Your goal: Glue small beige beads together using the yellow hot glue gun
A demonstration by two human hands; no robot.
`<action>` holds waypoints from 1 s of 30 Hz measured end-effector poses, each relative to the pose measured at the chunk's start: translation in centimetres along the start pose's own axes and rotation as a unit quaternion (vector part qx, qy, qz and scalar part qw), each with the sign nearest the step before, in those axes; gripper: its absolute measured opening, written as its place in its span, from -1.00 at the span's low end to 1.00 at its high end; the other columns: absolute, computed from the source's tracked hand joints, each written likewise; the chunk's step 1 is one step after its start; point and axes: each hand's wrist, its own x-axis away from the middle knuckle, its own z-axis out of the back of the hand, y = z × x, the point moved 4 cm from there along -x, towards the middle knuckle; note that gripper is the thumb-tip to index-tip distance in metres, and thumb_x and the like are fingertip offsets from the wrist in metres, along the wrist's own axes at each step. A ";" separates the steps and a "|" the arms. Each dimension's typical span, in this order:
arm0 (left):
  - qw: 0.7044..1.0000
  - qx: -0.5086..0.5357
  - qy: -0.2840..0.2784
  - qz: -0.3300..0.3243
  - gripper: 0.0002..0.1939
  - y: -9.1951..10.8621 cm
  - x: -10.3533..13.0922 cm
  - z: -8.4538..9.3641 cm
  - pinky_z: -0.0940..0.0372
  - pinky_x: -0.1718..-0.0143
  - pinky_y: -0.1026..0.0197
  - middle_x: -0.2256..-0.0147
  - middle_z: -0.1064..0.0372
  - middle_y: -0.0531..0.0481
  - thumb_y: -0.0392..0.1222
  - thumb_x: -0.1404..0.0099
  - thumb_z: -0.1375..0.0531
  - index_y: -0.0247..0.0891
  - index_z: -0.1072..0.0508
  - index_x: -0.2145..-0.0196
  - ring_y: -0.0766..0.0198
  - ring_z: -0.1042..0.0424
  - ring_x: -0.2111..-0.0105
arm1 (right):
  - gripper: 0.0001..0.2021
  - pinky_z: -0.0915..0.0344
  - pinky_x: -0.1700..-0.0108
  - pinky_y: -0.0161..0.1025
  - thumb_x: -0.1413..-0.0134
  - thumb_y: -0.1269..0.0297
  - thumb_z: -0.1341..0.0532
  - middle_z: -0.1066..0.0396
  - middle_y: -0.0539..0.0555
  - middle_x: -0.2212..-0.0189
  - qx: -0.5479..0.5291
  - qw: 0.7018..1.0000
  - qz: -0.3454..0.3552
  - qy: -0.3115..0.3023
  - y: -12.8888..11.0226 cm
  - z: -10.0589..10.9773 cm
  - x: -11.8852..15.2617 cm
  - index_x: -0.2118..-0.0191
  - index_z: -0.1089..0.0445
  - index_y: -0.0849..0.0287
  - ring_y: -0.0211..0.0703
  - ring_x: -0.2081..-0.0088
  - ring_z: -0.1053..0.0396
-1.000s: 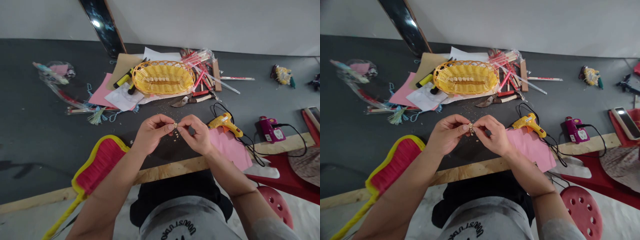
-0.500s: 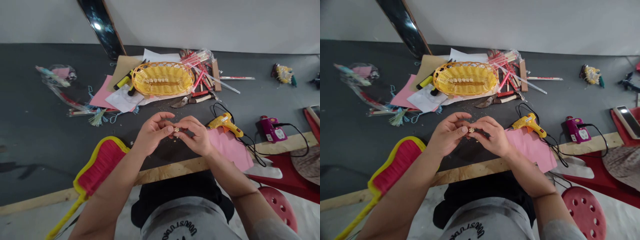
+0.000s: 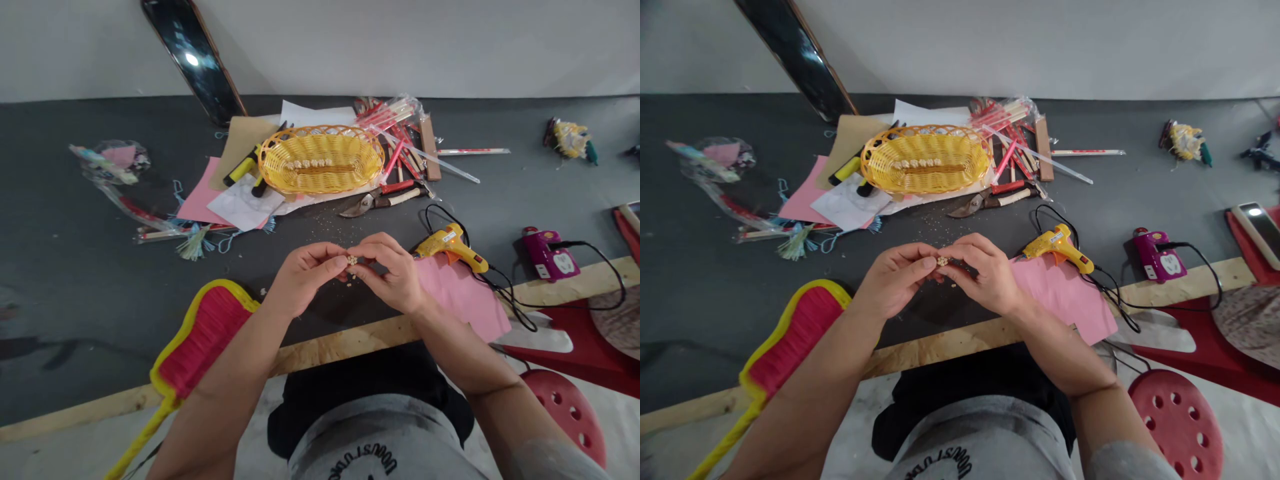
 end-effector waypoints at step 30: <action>0.999 0.020 0.026 0.034 -0.75 0.0 0.0 0.3 -0.36 0.42 0.30 0.48 -0.55 -0.02 -0.10 0.04 -0.52 -0.29 -0.64 0.46 0.35 -0.44 0.51 | -0.92 -0.45 0.23 -0.23 -0.30 0.35 -0.24 -0.55 0.05 0.33 -0.044 0.999 -0.031 0.001 0.1 0.2 -0.3 0.17 -0.51 0.12 -0.22 0.28 -0.49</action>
